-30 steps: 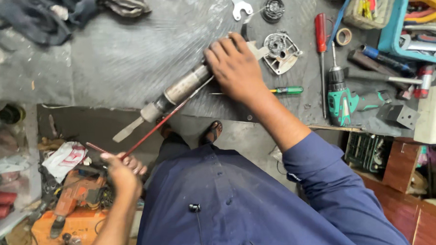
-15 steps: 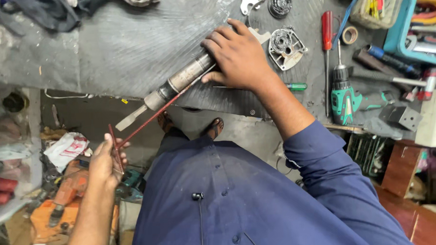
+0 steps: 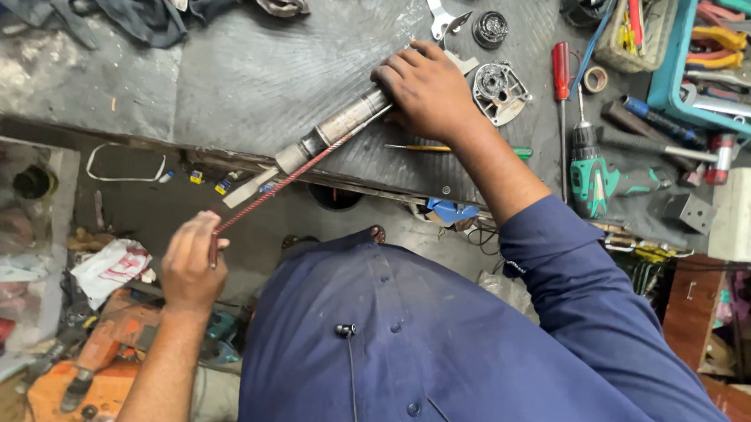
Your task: The person disassembles a red angle grinder at a workbench, removing its gear housing and fan cover and unscrewing components with a screwdriver. They then hold the long motor shaft and run a file along it, working on the disassembled tool parts.
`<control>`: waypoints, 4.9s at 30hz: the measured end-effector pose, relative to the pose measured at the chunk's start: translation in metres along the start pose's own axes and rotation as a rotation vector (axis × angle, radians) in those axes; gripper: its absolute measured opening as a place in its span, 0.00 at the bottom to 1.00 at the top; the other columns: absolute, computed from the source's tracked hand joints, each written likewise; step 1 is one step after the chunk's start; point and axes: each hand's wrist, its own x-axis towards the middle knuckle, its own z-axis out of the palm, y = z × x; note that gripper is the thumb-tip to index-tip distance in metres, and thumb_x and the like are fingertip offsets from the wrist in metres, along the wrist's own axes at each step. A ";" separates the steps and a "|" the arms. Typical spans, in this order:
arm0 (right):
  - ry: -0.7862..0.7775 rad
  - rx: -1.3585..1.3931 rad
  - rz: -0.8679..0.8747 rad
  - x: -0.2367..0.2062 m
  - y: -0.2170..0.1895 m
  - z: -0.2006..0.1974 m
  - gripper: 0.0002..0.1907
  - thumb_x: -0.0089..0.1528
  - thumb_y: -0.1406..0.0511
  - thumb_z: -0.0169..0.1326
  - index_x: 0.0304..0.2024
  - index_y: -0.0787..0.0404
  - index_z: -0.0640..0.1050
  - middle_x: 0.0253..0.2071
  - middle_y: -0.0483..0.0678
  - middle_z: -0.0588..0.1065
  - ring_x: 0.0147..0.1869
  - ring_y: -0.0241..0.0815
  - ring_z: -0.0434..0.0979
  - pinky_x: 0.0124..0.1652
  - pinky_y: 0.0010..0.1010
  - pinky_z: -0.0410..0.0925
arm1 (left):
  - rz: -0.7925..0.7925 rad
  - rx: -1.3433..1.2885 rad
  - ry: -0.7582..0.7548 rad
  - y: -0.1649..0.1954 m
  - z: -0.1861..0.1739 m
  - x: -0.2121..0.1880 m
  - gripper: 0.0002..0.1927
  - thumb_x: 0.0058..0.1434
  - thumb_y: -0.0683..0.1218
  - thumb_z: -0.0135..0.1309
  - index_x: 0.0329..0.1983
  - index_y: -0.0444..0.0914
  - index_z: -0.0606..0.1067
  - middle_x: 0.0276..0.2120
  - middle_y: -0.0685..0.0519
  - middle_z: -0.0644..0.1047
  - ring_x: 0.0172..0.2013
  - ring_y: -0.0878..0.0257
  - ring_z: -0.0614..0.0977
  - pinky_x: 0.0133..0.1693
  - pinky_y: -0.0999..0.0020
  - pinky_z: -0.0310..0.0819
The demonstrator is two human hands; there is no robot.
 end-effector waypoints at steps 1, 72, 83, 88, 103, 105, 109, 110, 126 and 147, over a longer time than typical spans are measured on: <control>-0.002 0.012 0.009 0.001 -0.002 0.000 0.32 0.51 0.54 0.67 0.55 0.58 0.77 0.49 0.47 0.76 0.60 0.47 0.73 0.66 0.42 0.60 | -0.128 -0.089 -0.034 -0.006 0.004 -0.004 0.09 0.72 0.42 0.48 0.49 0.34 0.76 0.46 0.44 0.80 0.50 0.47 0.83 0.54 0.54 0.77; 0.482 2.349 1.107 0.038 -0.331 0.101 0.11 0.68 0.67 0.54 0.52 0.65 0.74 0.49 0.54 0.78 0.55 0.47 0.81 0.54 0.41 0.76 | -0.764 -0.688 -0.377 -0.040 -0.024 -0.009 0.16 0.74 0.50 0.48 0.38 0.34 0.77 0.26 0.52 0.78 0.26 0.63 0.78 0.28 0.70 0.73; 0.507 2.368 1.095 0.039 -0.327 0.095 0.13 0.67 0.69 0.53 0.54 0.64 0.74 0.49 0.54 0.78 0.55 0.47 0.81 0.54 0.41 0.76 | -0.927 -1.192 -0.499 -0.051 -0.025 -0.006 0.18 0.75 0.51 0.48 0.38 0.33 0.79 0.26 0.48 0.77 0.23 0.63 0.78 0.27 0.67 0.74; 0.512 2.403 1.060 0.044 -0.324 0.098 0.12 0.68 0.69 0.54 0.53 0.65 0.74 0.49 0.54 0.78 0.55 0.48 0.81 0.55 0.41 0.76 | -0.687 -0.833 -0.226 -0.043 -0.037 -0.011 0.16 0.73 0.51 0.46 0.42 0.32 0.73 0.29 0.50 0.76 0.23 0.62 0.77 0.26 0.68 0.73; 0.472 2.449 1.072 0.049 -0.318 0.099 0.10 0.67 0.68 0.55 0.51 0.63 0.75 0.49 0.54 0.79 0.56 0.49 0.81 0.55 0.41 0.75 | -0.282 -0.511 -0.059 -0.047 -0.041 -0.029 0.15 0.69 0.50 0.54 0.45 0.32 0.77 0.31 0.54 0.75 0.28 0.67 0.73 0.31 0.71 0.69; 0.443 2.472 1.026 0.046 -0.313 0.098 0.10 0.68 0.68 0.54 0.51 0.63 0.75 0.49 0.54 0.79 0.57 0.50 0.81 0.56 0.41 0.75 | -0.158 -0.390 -0.066 -0.038 -0.046 -0.028 0.19 0.66 0.52 0.57 0.49 0.32 0.79 0.29 0.50 0.73 0.25 0.64 0.72 0.29 0.70 0.68; 0.362 2.505 0.988 0.041 -0.300 0.095 0.09 0.68 0.69 0.54 0.51 0.64 0.74 0.49 0.54 0.79 0.58 0.51 0.80 0.58 0.42 0.74 | -0.566 -0.572 -0.135 -0.025 -0.031 -0.011 0.14 0.77 0.50 0.52 0.42 0.37 0.82 0.26 0.52 0.75 0.28 0.66 0.75 0.33 0.68 0.68; 0.335 2.497 1.009 0.040 -0.297 0.095 0.10 0.68 0.69 0.54 0.52 0.63 0.74 0.49 0.54 0.79 0.58 0.51 0.80 0.57 0.42 0.73 | -0.691 -0.652 -0.159 -0.022 -0.029 -0.009 0.17 0.77 0.51 0.51 0.41 0.36 0.83 0.27 0.50 0.76 0.28 0.66 0.74 0.33 0.67 0.67; 0.310 2.527 0.895 0.035 -0.286 0.098 0.09 0.71 0.67 0.52 0.51 0.65 0.74 0.49 0.54 0.78 0.59 0.53 0.80 0.60 0.46 0.73 | -0.671 -0.488 -0.028 -0.017 -0.023 -0.016 0.14 0.79 0.48 0.51 0.42 0.33 0.79 0.26 0.54 0.78 0.29 0.64 0.79 0.36 0.68 0.73; 0.485 2.506 0.952 0.047 -0.307 0.101 0.09 0.71 0.68 0.50 0.52 0.66 0.73 0.49 0.54 0.78 0.59 0.52 0.79 0.61 0.46 0.73 | -0.085 -0.202 0.030 -0.035 -0.067 -0.008 0.24 0.57 0.42 0.67 0.58 0.40 0.79 0.34 0.51 0.75 0.30 0.56 0.79 0.33 0.60 0.74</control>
